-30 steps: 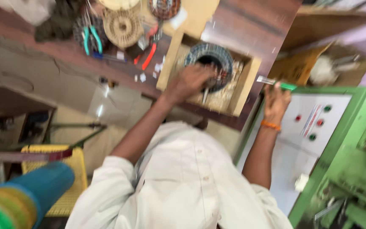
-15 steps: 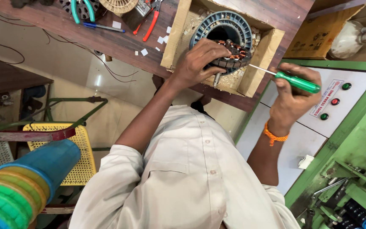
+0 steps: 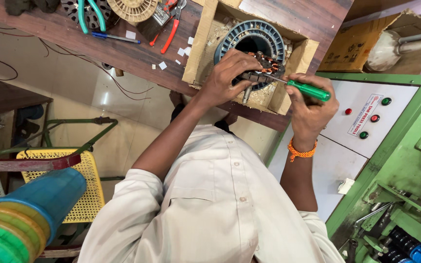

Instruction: The person works on an electric motor stator, repeatedly cutting small white insulating pieces with scissors and inserting them into the stator slots. They use a green screwdriver to adjust the copper windings and secure the inserted pieces. The work continues across multiple slots in a repetitive sequence.

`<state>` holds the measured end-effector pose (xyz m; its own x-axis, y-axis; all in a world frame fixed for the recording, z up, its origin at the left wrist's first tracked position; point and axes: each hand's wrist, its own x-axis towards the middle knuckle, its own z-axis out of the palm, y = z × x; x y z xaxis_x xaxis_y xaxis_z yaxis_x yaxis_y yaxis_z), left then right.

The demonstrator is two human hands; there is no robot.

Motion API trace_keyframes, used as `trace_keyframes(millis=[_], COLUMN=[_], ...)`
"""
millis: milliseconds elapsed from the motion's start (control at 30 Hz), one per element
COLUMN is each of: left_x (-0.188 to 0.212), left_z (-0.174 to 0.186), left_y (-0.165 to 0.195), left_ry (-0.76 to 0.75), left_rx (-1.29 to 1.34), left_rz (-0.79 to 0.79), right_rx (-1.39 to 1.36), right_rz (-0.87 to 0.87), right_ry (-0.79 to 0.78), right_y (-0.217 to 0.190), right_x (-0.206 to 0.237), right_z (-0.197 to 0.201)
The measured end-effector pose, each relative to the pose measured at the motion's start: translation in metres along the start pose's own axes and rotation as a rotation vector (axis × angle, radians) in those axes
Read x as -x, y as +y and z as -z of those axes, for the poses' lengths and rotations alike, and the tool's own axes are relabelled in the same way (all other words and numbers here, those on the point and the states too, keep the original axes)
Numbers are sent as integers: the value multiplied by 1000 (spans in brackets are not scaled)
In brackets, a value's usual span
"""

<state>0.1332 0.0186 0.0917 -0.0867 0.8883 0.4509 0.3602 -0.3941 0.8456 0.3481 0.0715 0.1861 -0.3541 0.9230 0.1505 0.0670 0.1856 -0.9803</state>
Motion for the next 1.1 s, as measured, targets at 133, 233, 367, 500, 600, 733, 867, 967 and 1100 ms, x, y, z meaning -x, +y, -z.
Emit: trace_keyframes(millis=[133, 233, 367, 500, 600, 733, 867, 967, 1100], left_x=[0, 1, 2, 3, 2, -1, -6, -6, -5], left_z=[-1, -1, -2, -7, -8, -4, 0, 1, -4], left_y=[3, 4, 1, -2, -1, 4, 8, 7, 2], left_ry=[13, 23, 33, 38, 40, 18, -13, -18, -3], left_rx=[-3, -5, 18, -13, -22, -4, -51, -49, -55], left_rz=[14, 9, -3, 22, 29, 36, -33, -60, -76], right_rx=[88, 76, 23, -5, 65, 117, 144, 265, 313], right_rz=[32, 30, 13, -1, 47, 148, 199, 211, 82], right_ry=[-78, -78, -38, -69, -159, -230, -219, -233, -228], right_y=[-5, -4, 3, 10, 13, 13, 5, -8, -18], right_x=[-4, -9, -13, -12, -12, -10, -13, -17, -26], right_z=[3, 6, 7, 8, 12, 11, 0, -6, -11])
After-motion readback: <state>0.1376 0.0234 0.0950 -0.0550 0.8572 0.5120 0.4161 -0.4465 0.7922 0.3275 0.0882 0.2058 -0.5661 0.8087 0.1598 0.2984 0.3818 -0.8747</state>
